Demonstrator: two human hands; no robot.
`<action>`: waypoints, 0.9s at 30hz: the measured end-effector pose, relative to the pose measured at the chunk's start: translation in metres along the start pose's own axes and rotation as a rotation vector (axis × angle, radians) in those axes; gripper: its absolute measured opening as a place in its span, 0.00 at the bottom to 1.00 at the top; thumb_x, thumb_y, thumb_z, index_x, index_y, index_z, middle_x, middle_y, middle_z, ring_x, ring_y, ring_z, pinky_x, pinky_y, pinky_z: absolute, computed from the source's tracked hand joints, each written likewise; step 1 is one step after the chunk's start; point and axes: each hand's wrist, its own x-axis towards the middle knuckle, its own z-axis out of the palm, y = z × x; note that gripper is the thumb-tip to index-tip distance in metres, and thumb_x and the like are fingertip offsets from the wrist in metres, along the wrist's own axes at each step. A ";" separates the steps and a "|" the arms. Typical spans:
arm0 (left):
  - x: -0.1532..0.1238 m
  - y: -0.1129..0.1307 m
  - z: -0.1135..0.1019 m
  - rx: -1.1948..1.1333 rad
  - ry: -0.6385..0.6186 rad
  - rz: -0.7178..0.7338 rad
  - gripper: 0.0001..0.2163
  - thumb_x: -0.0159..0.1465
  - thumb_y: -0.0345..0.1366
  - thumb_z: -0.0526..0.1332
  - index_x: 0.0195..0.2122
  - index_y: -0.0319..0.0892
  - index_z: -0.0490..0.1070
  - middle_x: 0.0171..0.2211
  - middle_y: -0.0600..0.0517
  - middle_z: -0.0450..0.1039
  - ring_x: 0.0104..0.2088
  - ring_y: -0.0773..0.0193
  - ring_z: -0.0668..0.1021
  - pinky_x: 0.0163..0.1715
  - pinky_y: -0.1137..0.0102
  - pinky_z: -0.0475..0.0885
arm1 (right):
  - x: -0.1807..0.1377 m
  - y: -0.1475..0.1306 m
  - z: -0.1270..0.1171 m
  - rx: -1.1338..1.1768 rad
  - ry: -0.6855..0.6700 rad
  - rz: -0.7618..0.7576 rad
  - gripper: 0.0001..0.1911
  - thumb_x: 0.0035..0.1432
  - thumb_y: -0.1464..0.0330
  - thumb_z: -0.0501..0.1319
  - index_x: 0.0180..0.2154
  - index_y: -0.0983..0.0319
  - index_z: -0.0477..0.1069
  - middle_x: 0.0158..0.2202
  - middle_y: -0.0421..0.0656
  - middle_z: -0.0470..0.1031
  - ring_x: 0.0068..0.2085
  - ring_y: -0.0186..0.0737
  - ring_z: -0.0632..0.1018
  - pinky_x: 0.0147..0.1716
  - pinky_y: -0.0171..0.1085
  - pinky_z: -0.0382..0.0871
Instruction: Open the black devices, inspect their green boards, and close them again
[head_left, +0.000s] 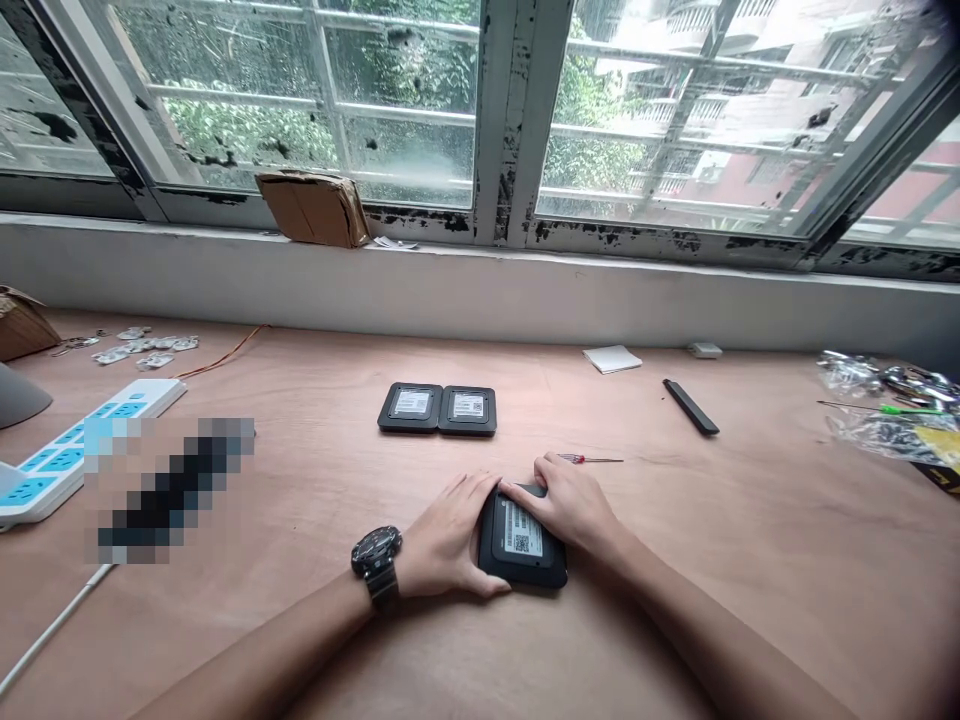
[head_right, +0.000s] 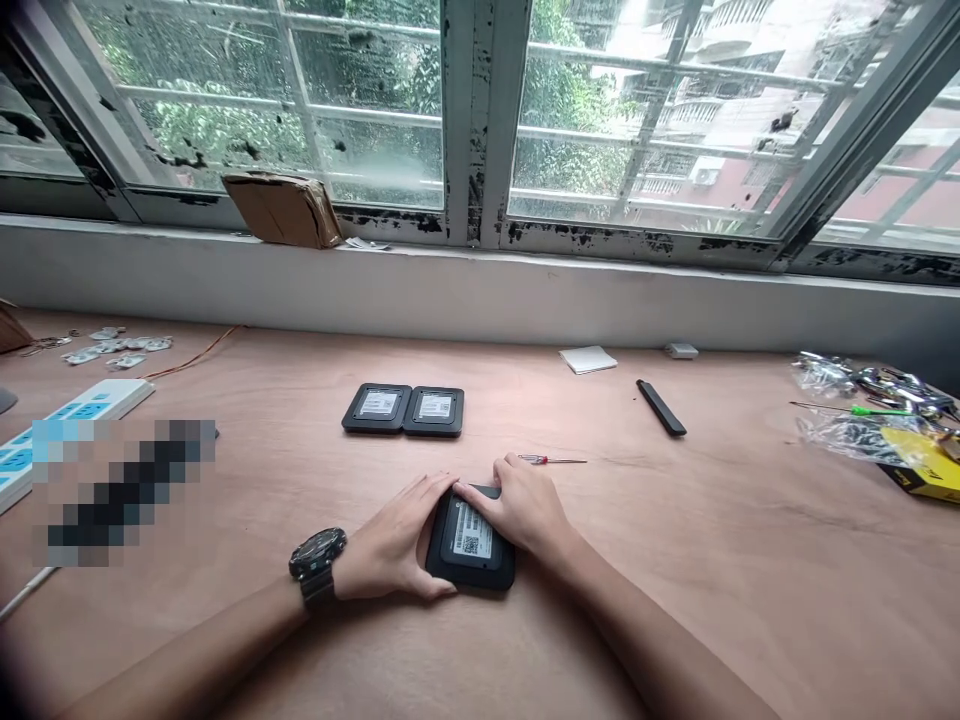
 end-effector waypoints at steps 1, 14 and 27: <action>0.000 0.001 -0.001 -0.008 -0.005 0.000 0.52 0.46 0.52 0.76 0.68 0.44 0.52 0.64 0.40 0.61 0.64 0.39 0.65 0.67 0.47 0.57 | 0.000 0.001 0.001 0.005 0.003 0.005 0.30 0.63 0.38 0.51 0.27 0.58 0.64 0.31 0.44 0.74 0.30 0.42 0.74 0.30 0.39 0.59; -0.002 -0.002 0.005 0.020 -0.020 -0.011 0.55 0.46 0.51 0.77 0.70 0.44 0.49 0.67 0.41 0.58 0.67 0.40 0.63 0.71 0.48 0.48 | -0.005 -0.004 0.004 -0.089 0.036 0.076 0.28 0.66 0.41 0.50 0.31 0.58 0.66 0.33 0.47 0.76 0.31 0.44 0.75 0.27 0.39 0.56; -0.002 -0.007 0.008 0.050 -0.054 -0.045 0.59 0.46 0.53 0.77 0.72 0.41 0.44 0.69 0.36 0.55 0.69 0.38 0.60 0.70 0.45 0.49 | -0.004 -0.006 0.002 -0.078 0.005 0.042 0.33 0.62 0.37 0.50 0.30 0.59 0.69 0.34 0.47 0.76 0.34 0.45 0.76 0.33 0.41 0.61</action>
